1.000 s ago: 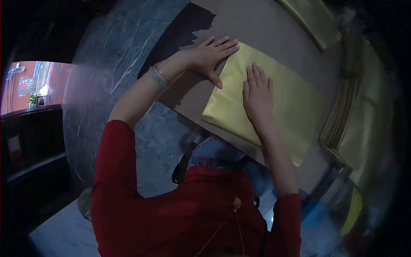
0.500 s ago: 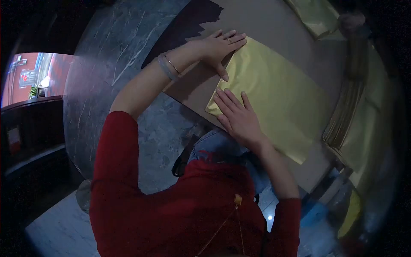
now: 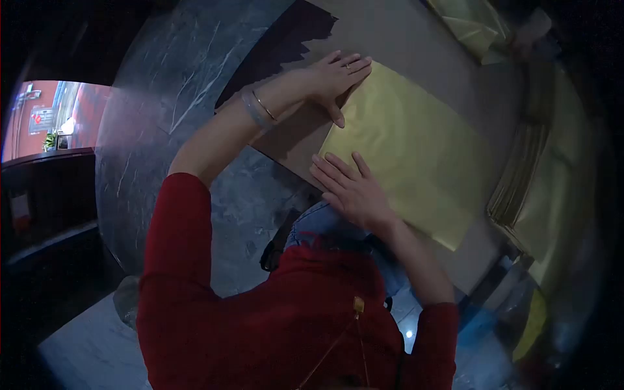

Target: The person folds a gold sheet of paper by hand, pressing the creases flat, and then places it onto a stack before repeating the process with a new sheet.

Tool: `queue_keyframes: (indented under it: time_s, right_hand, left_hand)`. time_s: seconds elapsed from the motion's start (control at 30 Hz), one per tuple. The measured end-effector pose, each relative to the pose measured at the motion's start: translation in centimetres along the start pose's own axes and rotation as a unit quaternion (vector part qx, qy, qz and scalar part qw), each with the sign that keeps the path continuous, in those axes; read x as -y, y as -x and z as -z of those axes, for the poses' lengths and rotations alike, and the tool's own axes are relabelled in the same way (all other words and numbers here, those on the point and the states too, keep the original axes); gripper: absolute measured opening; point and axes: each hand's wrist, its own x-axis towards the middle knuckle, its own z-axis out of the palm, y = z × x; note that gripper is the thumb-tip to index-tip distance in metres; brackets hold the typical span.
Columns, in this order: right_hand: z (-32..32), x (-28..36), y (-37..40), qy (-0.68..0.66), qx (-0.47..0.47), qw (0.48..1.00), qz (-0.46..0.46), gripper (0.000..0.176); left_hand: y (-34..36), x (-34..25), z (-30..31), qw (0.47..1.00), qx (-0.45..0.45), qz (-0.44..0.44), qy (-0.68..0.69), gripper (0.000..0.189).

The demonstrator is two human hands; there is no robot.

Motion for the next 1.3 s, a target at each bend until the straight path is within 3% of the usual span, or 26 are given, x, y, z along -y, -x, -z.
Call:
queue_keyframes:
  time_s: [0.13, 0.23, 0.33, 0.37, 0.5, 0.57, 0.7, 0.83, 1.2, 1.3]
  right_hand:
    - [-0.2, 0.1, 0.0, 0.017, 0.001, 1.000, -0.001, 0.049]
    - [-0.2, 0.2, 0.0, 0.004, -0.009, 1.000, -0.006, 0.050]
    - [-0.5, 0.0, 0.0, -0.001, -0.015, 1.000, -0.007, 0.050]
    - [-0.7, 0.1, 0.0, 0.001, -0.013, 1.000, 0.000, 0.049]
    - [-1.1, 0.6, 0.0, 0.056, -0.037, 0.998, -0.015, 0.053]
    - [-0.9, 0.7, 0.2, 0.060, -0.036, 0.998, -0.005, 0.057]
    - [-0.8, 1.5, 0.5, 0.029, -0.036, 0.997, -0.060, 0.060]
    - [-0.8, 2.3, 1.2, 0.005, -0.070, 0.992, -0.101, 0.064]
    - [-0.2, 3.3, 5.0, -0.006, -0.111, 0.983, -0.146, 0.060]
    - [-0.2, 2.9, 6.0, -0.025, -0.123, 0.980, -0.157, 0.056]
  left_hand:
    - [1.2, -2.1, 0.8, 0.998, -0.043, -0.039, -0.018, 0.114]
    - [2.6, -3.3, 1.0, 0.993, -0.063, -0.104, -0.002, 0.077]
    - [4.0, -3.1, -1.0, 0.993, -0.075, -0.073, 0.059, 0.073]
    - [4.7, -2.9, -1.2, 0.993, -0.036, -0.023, 0.114, 0.084]
    - [6.3, -2.2, -1.4, 0.994, -0.002, -0.051, 0.093, 0.097]
    - [6.4, -2.3, -1.4, 0.993, 0.041, -0.049, 0.095, 0.122]
    - [6.2, -3.0, -1.7, 0.996, 0.035, -0.056, 0.056, 0.139]
    - [6.2, -3.2, -1.3, 0.996, 0.085, -0.027, 0.021, 0.146]
    - [6.8, -3.2, -1.2, 0.997, 0.066, -0.016, 0.031, 0.142]
    - [6.3, -3.4, -0.3, 0.995, 0.096, -0.001, 0.020, 0.141]
